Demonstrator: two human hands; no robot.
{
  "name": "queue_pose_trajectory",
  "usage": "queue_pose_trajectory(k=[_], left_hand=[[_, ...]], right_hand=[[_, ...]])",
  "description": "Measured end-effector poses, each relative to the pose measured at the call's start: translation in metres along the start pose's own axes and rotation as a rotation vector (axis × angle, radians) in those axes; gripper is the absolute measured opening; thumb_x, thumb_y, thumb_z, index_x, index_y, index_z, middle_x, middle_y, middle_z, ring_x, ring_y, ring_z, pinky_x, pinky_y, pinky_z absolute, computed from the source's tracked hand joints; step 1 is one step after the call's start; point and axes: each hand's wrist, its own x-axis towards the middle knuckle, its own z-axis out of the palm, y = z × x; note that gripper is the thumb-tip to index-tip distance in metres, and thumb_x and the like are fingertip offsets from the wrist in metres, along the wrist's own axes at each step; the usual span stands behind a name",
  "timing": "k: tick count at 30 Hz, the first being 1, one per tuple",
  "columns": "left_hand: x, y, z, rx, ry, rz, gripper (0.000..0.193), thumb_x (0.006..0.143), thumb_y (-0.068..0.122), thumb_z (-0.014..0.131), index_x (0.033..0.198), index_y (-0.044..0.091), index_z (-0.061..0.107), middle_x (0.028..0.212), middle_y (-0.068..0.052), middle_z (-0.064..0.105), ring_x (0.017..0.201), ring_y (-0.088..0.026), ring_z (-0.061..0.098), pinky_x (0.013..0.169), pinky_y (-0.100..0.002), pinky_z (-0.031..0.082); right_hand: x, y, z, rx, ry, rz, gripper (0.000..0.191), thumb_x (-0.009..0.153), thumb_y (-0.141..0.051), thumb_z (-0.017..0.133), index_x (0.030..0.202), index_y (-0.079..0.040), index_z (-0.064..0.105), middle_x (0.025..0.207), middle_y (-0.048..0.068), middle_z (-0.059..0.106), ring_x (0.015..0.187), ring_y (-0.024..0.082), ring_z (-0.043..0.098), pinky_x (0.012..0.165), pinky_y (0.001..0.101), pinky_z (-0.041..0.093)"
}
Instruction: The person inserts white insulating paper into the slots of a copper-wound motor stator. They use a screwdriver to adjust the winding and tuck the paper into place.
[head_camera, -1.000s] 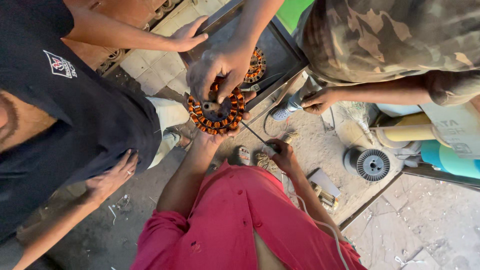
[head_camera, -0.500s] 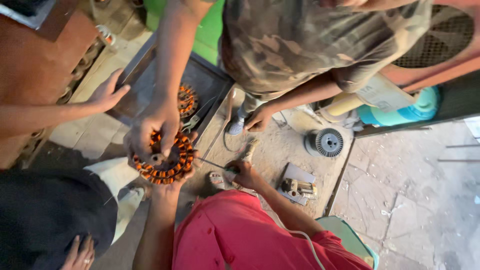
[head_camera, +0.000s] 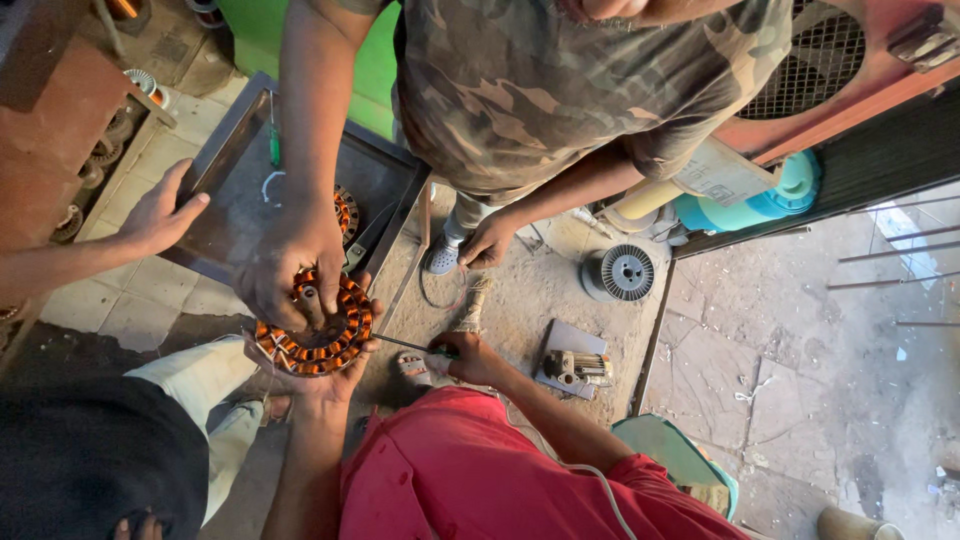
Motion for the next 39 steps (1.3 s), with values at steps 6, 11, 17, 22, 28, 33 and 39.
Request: queue_pose_trajectory(k=[6, 11, 17, 22, 28, 33, 39], left_hand=[[0.002, 0.002, 0.008, 0.088, 0.029, 0.087, 0.099, 0.086, 0.071, 0.068, 0.161, 0.011, 0.043, 0.162, -0.029, 0.035, 0.147, -0.054, 0.042, 0.099, -0.063, 0.056], [0.008, 0.004, 0.015, 0.077, 0.038, 0.11, 0.093, 0.087, 0.07, 0.067, 0.158, 0.014, 0.047, 0.157, -0.029, 0.043, 0.143, -0.054, 0.043, 0.102, -0.063, 0.056], [0.013, 0.005, 0.011, 0.166, 0.104, 0.149, 0.087, 0.092, 0.067, 0.065, 0.159, 0.015, 0.047, 0.155, -0.023, 0.048, 0.147, -0.054, 0.042, 0.105, -0.067, 0.051], [0.016, 0.005, -0.001, 0.451, 0.146, 0.262, 0.076, 0.094, 0.061, 0.064, 0.156, 0.02, 0.049, 0.155, -0.014, 0.05, 0.146, -0.053, 0.042, 0.105, -0.072, 0.047], [0.012, 0.003, -0.004, 0.503, 0.185, 0.296, 0.067, 0.095, 0.059, 0.062, 0.148, 0.018, 0.055, 0.154, -0.013, 0.051, 0.146, -0.05, 0.044, 0.103, -0.072, 0.047], [0.005, 0.0, 0.009, 0.518, 0.209, 0.3, 0.066, 0.092, 0.059, 0.063, 0.144, 0.021, 0.051, 0.158, -0.013, 0.047, 0.145, -0.049, 0.043, 0.101, -0.071, 0.046], [-0.009, -0.009, 0.017, 0.48, 0.219, 0.299, 0.08, 0.091, 0.06, 0.062, 0.157, 0.022, 0.04, 0.157, -0.011, 0.05, 0.144, -0.047, 0.048, 0.104, -0.075, 0.046]], right_hand=[[0.006, 0.001, 0.002, -0.051, -0.014, 0.043, 0.037, 0.087, -0.025, 0.075, 0.118, -0.005, 0.072, 0.1, 0.015, 0.076, 0.091, 0.024, 0.074, 0.081, 0.0369, 0.057], [0.013, -0.002, 0.002, -0.058, -0.016, 0.013, 0.036, 0.087, -0.024, 0.074, 0.118, -0.005, 0.072, 0.103, 0.015, 0.077, 0.094, 0.024, 0.075, 0.084, 0.0366, 0.059], [0.016, -0.006, 0.0, -0.067, -0.017, 0.015, 0.038, 0.087, -0.025, 0.073, 0.119, -0.005, 0.071, 0.105, 0.015, 0.076, 0.095, 0.025, 0.075, 0.085, 0.0374, 0.059], [0.014, -0.009, -0.004, -0.091, 0.003, -0.005, 0.043, 0.091, -0.039, 0.074, 0.117, -0.005, 0.073, 0.102, 0.015, 0.077, 0.093, 0.023, 0.075, 0.083, 0.0367, 0.058], [0.017, -0.005, -0.006, -0.111, 0.003, 0.051, 0.047, 0.089, -0.04, 0.077, 0.118, -0.003, 0.071, 0.087, 0.013, 0.074, 0.078, 0.017, 0.069, 0.07, 0.0342, 0.055], [0.019, -0.002, -0.003, -0.096, 0.011, -0.064, 0.041, 0.09, -0.035, 0.078, 0.114, -0.002, 0.072, 0.074, 0.009, 0.068, 0.069, 0.013, 0.061, 0.062, 0.0326, 0.052], [0.02, 0.002, -0.003, -0.089, -0.023, -0.077, 0.035, 0.092, -0.031, 0.076, 0.112, -0.003, 0.072, 0.071, 0.006, 0.067, 0.064, 0.01, 0.059, 0.057, 0.0316, 0.049]])
